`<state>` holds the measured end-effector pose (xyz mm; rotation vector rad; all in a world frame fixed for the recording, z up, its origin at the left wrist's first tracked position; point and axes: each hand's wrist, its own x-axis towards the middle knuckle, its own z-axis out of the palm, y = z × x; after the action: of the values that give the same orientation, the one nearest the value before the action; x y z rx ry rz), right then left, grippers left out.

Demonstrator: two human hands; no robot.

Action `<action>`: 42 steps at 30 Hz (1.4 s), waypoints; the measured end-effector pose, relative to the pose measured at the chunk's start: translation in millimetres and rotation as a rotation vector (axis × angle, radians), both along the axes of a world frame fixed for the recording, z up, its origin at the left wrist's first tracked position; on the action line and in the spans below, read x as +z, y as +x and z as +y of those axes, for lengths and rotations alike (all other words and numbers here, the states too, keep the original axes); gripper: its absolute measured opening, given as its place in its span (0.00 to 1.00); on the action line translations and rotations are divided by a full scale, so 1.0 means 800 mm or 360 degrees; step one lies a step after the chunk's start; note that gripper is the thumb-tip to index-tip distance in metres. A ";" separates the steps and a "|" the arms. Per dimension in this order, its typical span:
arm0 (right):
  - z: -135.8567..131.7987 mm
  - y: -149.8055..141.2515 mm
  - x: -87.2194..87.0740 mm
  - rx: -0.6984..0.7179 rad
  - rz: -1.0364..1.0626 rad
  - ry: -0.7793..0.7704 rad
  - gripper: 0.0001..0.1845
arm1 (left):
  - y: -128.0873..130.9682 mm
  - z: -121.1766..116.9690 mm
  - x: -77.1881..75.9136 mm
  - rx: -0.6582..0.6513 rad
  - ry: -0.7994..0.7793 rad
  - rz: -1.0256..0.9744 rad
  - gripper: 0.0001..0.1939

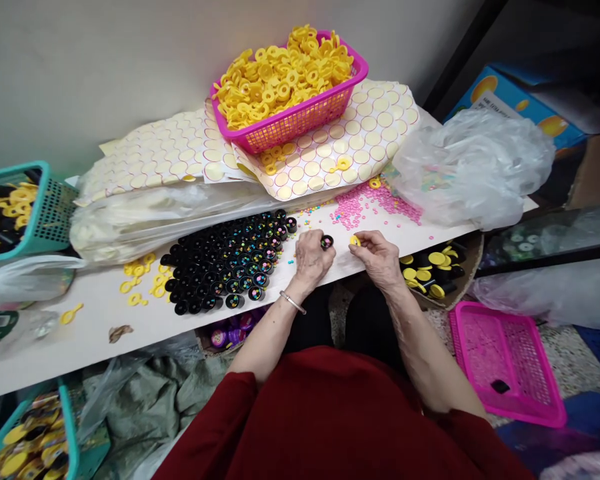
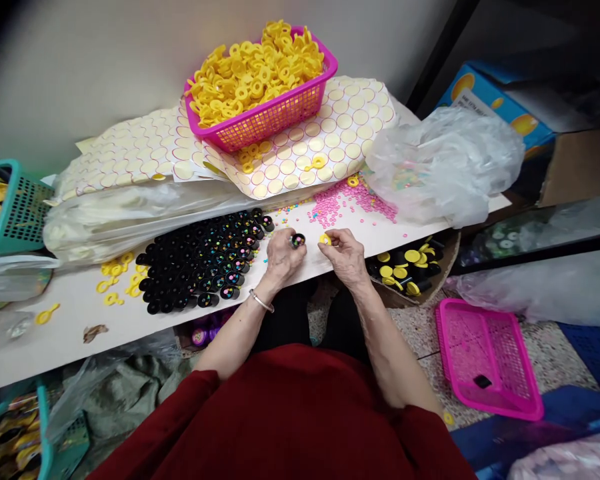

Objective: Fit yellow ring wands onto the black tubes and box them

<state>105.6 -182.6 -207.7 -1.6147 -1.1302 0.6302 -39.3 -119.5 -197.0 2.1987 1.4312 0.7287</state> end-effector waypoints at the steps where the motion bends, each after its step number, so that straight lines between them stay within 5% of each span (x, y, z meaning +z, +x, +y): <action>1: -0.005 -0.002 0.001 0.0010 -0.0002 0.0006 0.18 | 0.001 -0.008 -0.010 -0.0005 -0.0074 -0.0039 0.07; 6: -0.022 -0.015 0.000 0.0128 -0.0182 0.0053 0.16 | 0.000 -0.020 -0.041 -0.0039 -0.0218 -0.0262 0.10; 17: 0.000 -0.034 0.016 0.0478 -0.0912 -0.0175 0.16 | -0.004 -0.013 -0.046 -0.0090 -0.0283 -0.0404 0.10; 24: 0.005 -0.039 0.023 0.0485 -0.0996 -0.0325 0.15 | -0.010 -0.011 -0.044 -0.0114 -0.0367 -0.0510 0.11; 31: 0.006 -0.038 0.008 0.0381 -0.0549 -0.0180 0.14 | -0.005 -0.013 -0.043 -0.0062 -0.0918 -0.1308 0.10; 42: 0.009 -0.037 -0.008 0.0025 0.0428 -0.0223 0.20 | 0.000 -0.016 -0.042 -0.0093 -0.0678 -0.1098 0.10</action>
<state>76.3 -175.3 -213.8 -1.5831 -0.9181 0.9241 -39.1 -132.0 -230.6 1.4519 1.0350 0.9366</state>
